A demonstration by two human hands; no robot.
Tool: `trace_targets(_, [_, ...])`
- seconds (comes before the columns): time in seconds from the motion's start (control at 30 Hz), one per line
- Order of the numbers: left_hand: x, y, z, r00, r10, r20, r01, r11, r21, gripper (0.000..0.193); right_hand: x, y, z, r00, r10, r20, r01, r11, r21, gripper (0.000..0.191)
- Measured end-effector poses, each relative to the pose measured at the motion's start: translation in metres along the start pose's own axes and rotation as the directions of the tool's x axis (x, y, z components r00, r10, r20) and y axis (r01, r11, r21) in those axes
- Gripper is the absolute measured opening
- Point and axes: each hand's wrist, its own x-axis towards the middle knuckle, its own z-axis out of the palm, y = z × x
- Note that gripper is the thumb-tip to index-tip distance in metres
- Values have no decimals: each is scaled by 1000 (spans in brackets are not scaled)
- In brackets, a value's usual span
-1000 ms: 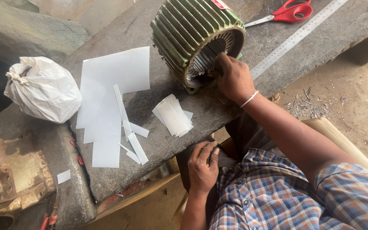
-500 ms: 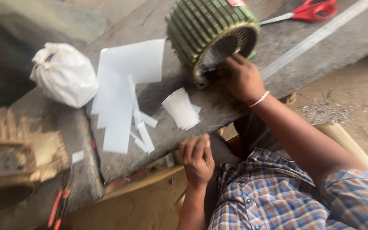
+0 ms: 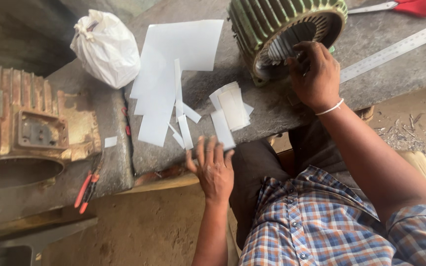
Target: The person sits at a workbench folding and creasing small white paper strips by hand, pressing each fold flat and placing the finished piece on a growing pile. Occasionally the person reaches toward the electric motor stator on the bench before picking up the next strip to fold.
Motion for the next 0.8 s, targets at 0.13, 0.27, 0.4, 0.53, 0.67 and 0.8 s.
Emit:
trace_targets(0.13, [-9,12,-6,960,123,-253,-177,964,-201,8,-5,-26,-27,969,-240,-56,244,964,101,25])
trace_targets(0.27, [-19,52,-39,949,58,-308,-251,733,-633,11,-58,-79,-77,899,-365,240,233,866,443,37])
trace_targets(0.4, [-11,93,-60,973,-24,-228,-196,426,-883,16,-95,-98,-101,898,-209,387,-61,811,581,21])
trace_targets(0.53, [-4,113,-72,986,-35,-163,-144,311,-939,7,-100,-92,-113,921,-108,375,-155,781,605,21])
trace_targets(0.67, [-4,121,-68,991,-25,-128,-115,296,-948,8,-103,-85,-121,929,-110,354,-134,792,596,17])
trace_targets(0.8, [-10,121,-54,1000,-1,-9,-9,152,-988,16,-109,-75,-121,914,-135,383,-144,774,616,14])
